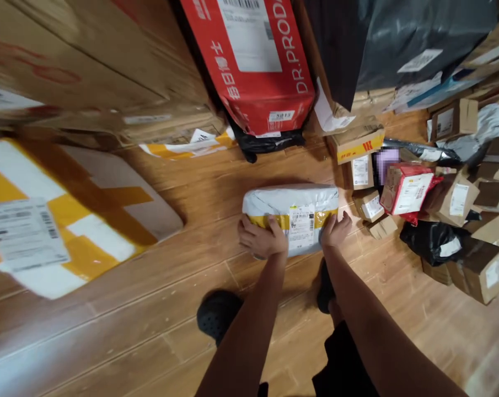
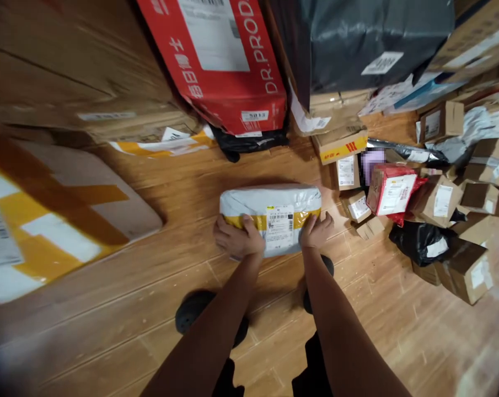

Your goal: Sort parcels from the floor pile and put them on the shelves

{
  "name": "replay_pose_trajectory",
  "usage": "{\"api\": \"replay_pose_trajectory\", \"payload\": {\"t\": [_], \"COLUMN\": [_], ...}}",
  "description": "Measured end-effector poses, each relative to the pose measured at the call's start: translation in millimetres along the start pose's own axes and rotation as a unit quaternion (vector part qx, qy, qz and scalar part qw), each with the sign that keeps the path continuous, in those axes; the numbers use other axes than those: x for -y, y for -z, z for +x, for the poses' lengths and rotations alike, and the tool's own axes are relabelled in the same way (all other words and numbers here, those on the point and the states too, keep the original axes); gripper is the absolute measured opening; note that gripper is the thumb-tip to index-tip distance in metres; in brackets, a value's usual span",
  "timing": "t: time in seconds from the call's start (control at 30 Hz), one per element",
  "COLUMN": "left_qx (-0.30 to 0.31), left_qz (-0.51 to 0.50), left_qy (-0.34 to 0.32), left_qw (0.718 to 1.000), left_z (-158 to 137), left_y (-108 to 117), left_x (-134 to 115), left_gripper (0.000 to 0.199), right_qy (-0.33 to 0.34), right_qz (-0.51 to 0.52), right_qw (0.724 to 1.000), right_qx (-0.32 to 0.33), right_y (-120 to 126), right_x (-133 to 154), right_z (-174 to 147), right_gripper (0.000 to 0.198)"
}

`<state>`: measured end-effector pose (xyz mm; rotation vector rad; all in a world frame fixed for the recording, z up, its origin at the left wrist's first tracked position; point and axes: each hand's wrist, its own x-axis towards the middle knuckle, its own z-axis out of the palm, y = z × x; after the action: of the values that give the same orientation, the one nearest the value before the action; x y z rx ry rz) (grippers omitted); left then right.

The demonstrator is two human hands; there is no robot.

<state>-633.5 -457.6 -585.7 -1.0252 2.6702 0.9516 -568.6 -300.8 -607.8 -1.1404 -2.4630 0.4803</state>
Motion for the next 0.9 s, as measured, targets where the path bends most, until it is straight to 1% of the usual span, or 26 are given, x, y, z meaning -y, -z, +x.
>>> {"api": "replay_pose_trajectory", "payload": {"t": [0.07,0.13,0.2,0.23,0.3,0.33,0.37,0.4,0.43,0.47,0.5,0.53,0.57,0.6,0.63,0.67,0.73,0.8,0.83,0.9], "left_qx": [-0.042,-0.058,-0.042,-0.032,-0.004,0.019,0.05,0.089,0.138,0.186,0.23,0.266,0.288,0.301,0.306,0.307,0.318,0.346,0.356,0.37], "left_qz": [0.001,0.002,0.015,0.025,0.045,0.055,0.067,0.081,0.102,0.129,0.163,0.2,0.235,0.265,0.288,0.304,0.32,0.313,0.3,0.271], "left_qy": [-0.044,-0.073,-0.08,-0.073,-0.068,-0.09,-0.134,-0.196,-0.267,-0.33,-0.376,-0.403,-0.419,-0.429,-0.435,-0.439,-0.439,-0.424,-0.412,-0.388], "left_qw": [0.998,0.996,0.996,0.997,0.997,0.994,0.987,0.973,0.948,0.916,0.883,0.853,0.828,0.809,0.796,0.788,0.777,0.776,0.783,0.8], "left_z": [-8.5,-14.7,-18.3,-18.5,-13.7,-8.0,0.1,10.3,21.8,33.5,44.2,52.7,57.8,58.9,55.7,48.7,26.7,2.0,-8.4,-21.5], "left_y": [-9.1,-14.7,-14.2,-11.4,-2.1,3.7,9.8,15.8,21.4,26.6,31.1,35.2,39.1,43.0,47.2,51.6,60.8,68.5,71.2,73.7], "left_x": [5.4,12.4,16.6,16.3,8.7,1.1,-9.0,-21.0,-34.4,-48.1,-61.3,-72.6,-81.2,-86.2,-87.1,-83.8,-66.1,-39.6,-26.2,-5.0], "left_gripper": [0.067,0.066,0.067,0.069,0.074,0.075,0.075,0.073,0.07,0.067,0.065,0.064,0.062,0.06,0.059,0.057,0.058,0.073,0.085,0.102], "right_qy": [-0.011,-0.018,-0.018,-0.019,-0.037,-0.053,-0.082,-0.121,-0.165,-0.21,-0.252,-0.287,-0.313,-0.332,-0.352,-0.371,-0.409,-0.44,-0.451,-0.466], "right_qz": [0.022,0.047,0.077,0.091,0.109,0.114,0.119,0.127,0.136,0.146,0.157,0.17,0.185,0.204,0.228,0.256,0.304,0.335,0.344,0.335], "right_qw": [1.0,0.999,0.997,0.996,0.993,0.991,0.987,0.981,0.973,0.962,0.95,0.937,0.924,0.911,0.895,0.875,0.835,0.805,0.795,0.793], "right_qx": [-0.007,-0.008,0.004,0.014,0.036,0.052,0.068,0.082,0.091,0.096,0.098,0.103,0.114,0.132,0.154,0.178,0.208,0.215,0.213,0.207], "right_y": [-6.6,-11.3,-12.9,-12.6,-10.4,-9.0,-7.6,-6.4,-5.4,-4.6,-3.8,-2.6,-0.7,2.3,6.5,12.0,25.6,38.7,43.6,48.1], "right_x": [-5.0,-10.3,-13.9,-14.6,-14.5,-14.1,-13.8,-13.9,-14.5,-15.5,-16.7,-17.9,-18.8,-19.2,-19.2,-19.1,-19.3,-21.6,-23.7,-28.8], "right_z": [-7.5,-13.0,-13.9,-12.6,-8.2,-6.3,-5.2,-5.7,-8.3,-13.2,-20.5,-30.0,-41.1,-53.3,-65.8,-77.8,-98.4,-112.7,-117.6,-124.2], "right_gripper": [0.052,0.05,0.048,0.048,0.051,0.053,0.055,0.058,0.062,0.067,0.07,0.072,0.072,0.072,0.073,0.077,0.082,0.083,0.084,0.088]}}
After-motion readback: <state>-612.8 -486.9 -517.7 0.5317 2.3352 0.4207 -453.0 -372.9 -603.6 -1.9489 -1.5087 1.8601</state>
